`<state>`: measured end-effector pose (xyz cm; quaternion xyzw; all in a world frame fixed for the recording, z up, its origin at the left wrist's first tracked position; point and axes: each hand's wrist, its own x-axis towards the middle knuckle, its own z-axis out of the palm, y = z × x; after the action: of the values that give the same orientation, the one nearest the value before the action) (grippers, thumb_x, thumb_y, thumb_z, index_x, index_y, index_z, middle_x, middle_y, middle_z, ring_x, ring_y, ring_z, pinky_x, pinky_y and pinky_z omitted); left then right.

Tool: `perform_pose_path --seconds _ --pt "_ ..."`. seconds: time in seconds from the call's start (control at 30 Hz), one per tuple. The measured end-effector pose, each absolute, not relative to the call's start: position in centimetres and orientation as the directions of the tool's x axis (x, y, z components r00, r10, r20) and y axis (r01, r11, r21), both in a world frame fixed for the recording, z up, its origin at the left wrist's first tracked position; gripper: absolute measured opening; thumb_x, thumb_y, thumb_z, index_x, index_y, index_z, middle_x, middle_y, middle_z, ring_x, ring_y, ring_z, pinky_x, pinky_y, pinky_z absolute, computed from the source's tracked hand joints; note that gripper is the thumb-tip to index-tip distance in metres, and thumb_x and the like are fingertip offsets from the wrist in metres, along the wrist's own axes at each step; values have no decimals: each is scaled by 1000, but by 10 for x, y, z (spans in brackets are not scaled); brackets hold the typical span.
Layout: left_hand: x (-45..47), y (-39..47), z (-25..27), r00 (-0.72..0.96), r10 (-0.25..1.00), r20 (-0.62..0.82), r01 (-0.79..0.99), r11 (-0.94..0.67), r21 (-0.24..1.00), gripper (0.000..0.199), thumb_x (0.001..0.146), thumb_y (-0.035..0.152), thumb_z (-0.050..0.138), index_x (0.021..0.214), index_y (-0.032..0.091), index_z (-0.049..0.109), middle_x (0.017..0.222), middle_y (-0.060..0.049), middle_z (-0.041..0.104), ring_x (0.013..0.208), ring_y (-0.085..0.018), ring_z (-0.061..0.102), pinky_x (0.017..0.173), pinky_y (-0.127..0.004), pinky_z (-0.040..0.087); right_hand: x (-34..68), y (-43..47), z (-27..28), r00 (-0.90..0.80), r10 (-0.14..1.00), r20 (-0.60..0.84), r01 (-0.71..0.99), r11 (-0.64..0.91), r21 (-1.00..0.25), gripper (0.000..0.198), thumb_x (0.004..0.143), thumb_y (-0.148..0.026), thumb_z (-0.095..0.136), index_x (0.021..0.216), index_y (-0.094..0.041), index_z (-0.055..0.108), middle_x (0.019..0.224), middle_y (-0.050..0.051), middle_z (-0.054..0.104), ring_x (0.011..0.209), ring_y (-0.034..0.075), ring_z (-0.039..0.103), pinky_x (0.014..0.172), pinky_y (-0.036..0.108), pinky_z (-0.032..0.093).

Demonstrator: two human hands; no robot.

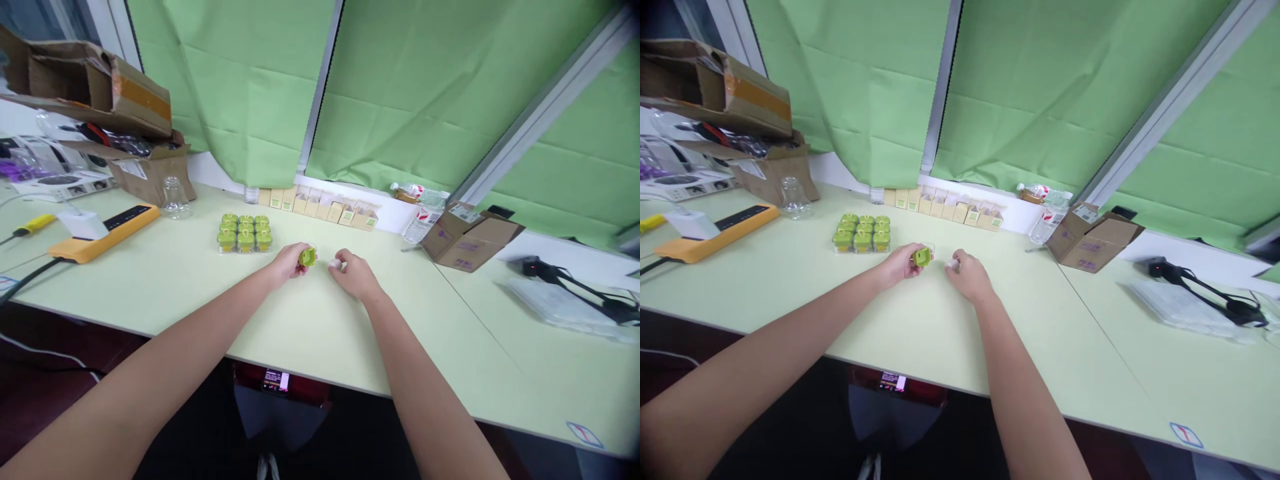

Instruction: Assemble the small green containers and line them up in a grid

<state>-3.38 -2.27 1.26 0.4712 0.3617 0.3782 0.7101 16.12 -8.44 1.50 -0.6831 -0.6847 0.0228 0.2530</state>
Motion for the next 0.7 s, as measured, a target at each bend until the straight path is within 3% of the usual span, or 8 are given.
perform_pose_path --seconds 0.27,0.47,0.7 --pt "-34 -26 16 517 846 -128 -103 210 972 21 83 33 58 96 18 64 82 -4 66 48 -9 52 45 -22 36 160 -83 10 34 948 317 852 138 -505 24 75 -30 61 99 -23 59 100 2 65 69 12 57 68 27 45" --pt "-35 -32 20 571 814 -106 -112 205 972 22 81 31 63 96 16 65 74 -3 61 52 -8 52 48 -21 38 161 -83 13 81 956 283 810 102 -578 26 76 -38 62 96 -22 61 97 1 68 67 12 58 66 27 46" --pt "-34 -32 15 575 815 -68 -94 149 984 16 77 21 66 92 15 65 73 -2 59 54 -8 51 49 -21 38 164 -86 19 55 969 241 853 79 -515 36 81 -49 61 105 -23 66 99 3 70 74 14 62 73 28 47"
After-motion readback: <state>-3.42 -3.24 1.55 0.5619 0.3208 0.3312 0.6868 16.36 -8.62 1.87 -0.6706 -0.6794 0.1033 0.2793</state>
